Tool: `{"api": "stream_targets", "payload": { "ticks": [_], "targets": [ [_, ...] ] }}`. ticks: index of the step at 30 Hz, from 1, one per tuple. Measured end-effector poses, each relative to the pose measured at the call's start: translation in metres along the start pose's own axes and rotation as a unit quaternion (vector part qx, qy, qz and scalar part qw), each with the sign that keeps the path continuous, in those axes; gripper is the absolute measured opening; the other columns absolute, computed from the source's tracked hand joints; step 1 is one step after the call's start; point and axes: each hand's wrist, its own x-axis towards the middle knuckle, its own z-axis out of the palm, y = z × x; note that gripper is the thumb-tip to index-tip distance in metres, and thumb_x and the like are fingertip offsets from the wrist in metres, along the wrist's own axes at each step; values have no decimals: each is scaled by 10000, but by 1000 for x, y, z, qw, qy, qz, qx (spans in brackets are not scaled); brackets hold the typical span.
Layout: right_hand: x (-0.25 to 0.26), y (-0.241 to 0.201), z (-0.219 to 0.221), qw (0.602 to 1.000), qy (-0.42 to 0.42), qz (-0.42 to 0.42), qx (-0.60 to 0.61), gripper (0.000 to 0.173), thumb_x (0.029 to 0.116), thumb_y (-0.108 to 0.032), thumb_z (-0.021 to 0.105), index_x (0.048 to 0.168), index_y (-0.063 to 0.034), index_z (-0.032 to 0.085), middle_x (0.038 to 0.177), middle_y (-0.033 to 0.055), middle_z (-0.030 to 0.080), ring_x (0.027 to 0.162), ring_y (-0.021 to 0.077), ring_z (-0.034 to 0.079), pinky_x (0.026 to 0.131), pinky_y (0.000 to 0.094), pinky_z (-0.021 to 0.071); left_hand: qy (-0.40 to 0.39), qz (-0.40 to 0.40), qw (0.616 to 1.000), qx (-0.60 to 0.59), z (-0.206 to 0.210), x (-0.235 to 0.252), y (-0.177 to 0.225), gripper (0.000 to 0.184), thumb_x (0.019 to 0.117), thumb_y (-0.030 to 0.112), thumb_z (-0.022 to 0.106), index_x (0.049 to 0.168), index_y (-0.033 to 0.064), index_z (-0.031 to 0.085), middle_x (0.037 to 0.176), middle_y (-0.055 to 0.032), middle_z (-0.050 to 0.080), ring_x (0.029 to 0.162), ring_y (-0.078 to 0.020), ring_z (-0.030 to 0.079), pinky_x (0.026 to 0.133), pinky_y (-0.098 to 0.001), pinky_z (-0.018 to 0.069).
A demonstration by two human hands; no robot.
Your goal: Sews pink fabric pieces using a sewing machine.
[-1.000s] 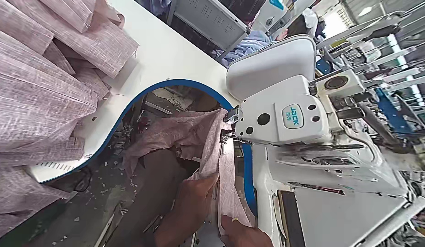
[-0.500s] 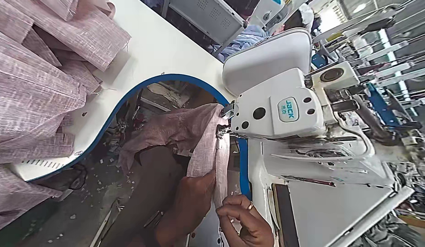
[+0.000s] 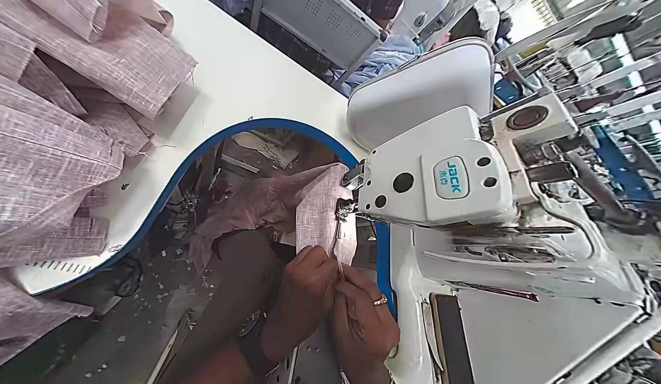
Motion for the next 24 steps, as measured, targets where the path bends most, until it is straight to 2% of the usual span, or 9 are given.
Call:
{"api": "stream_targets", "payload": {
  "ticks": [6, 10, 13, 15, 18, 19, 21, 22, 24],
  "targets": [
    [10, 14, 12, 995, -15, 65, 78, 122, 925, -59, 533, 858, -36, 632, 1099, 117, 743, 1144, 77, 672, 983, 165, 508, -8, 8, 997, 77, 6, 10, 2, 193, 930, 126, 601, 888, 49, 773, 1049, -145, 730, 956, -224, 701, 821, -249, 563],
    [8, 17, 14, 980, 4, 117, 163, 92, 883, -3, 501, 873, -25, 590, 1157, 119, 729, 1186, 105, 666, 1002, 218, 532, -21, 16, 997, 79, 4, 9, 1, 242, 927, 104, 564, 1005, 37, 784, 1124, -152, 734, 1038, -250, 712, 884, -275, 571],
    [2, 15, 16, 975, 3, 128, 179, 112, 858, 16, 482, 878, -34, 580, 1152, 109, 725, 1171, 111, 673, 983, 233, 550, -50, -95, 994, -34, -13, 35, -4, 263, 967, 98, 528, 1068, -28, 736, 1123, -165, 733, 1031, -232, 722, 887, -354, 590],
    [3, 10, 19, 986, -19, 106, 127, 110, 849, -7, 480, 840, -24, 588, 1133, 134, 727, 1158, 123, 671, 975, 225, 531, -147, -266, 934, -187, -21, 80, -22, 405, 1085, 192, 383, 1280, -54, 639, 1217, -165, 693, 1105, -190, 681, 975, -359, 542],
    [5, 1, 20, 996, -30, 77, 45, 146, 819, -3, 492, 746, -23, 617, 1123, 148, 747, 1104, 143, 701, 906, 216, 547, -255, -407, 770, -420, 25, 132, -78, 513, 1124, 429, 248, 1150, 48, 591, 941, -38, 667, 811, -82, 646, 722, -253, 529],
    [9, 1, 21, 997, -31, 70, 29, 153, 811, -1, 500, 724, -27, 623, 1125, 144, 749, 1081, 141, 709, 882, 209, 553, -259, -393, 766, -437, 39, 154, -87, 429, 1120, 385, 331, 1156, 48, 594, 924, -36, 659, 789, -85, 638, 710, -260, 534],
    [10, 1, 22, 997, -35, 66, 10, 155, 806, -4, 514, 702, -38, 623, 1133, 144, 753, 1042, 146, 723, 839, 212, 559, -221, -376, 816, -378, 55, 189, -85, 165, 1021, 133, 599, 1080, -14, 645, 898, -67, 652, 769, -109, 607, 730, -304, 523],
    [7, 2, 21, 997, -38, 63, 1, 157, 807, -10, 518, 697, -44, 625, 1134, 143, 755, 1027, 151, 729, 818, 218, 565, -216, -371, 832, -352, 63, 193, -85, 145, 962, 69, 648, 1079, -16, 649, 914, -73, 653, 779, -111, 598, 731, -308, 515],
    [8, 1, 24, 998, -36, 51, -2, 162, 807, -19, 522, 699, -45, 641, 1137, 150, 754, 1014, 176, 737, 797, 240, 573, -199, -404, 831, -326, 75, 180, -92, 224, 1009, 70, 573, 1202, -40, 595, 1007, -105, 624, 850, -129, 576, 780, -311, 502]
  ]
}}
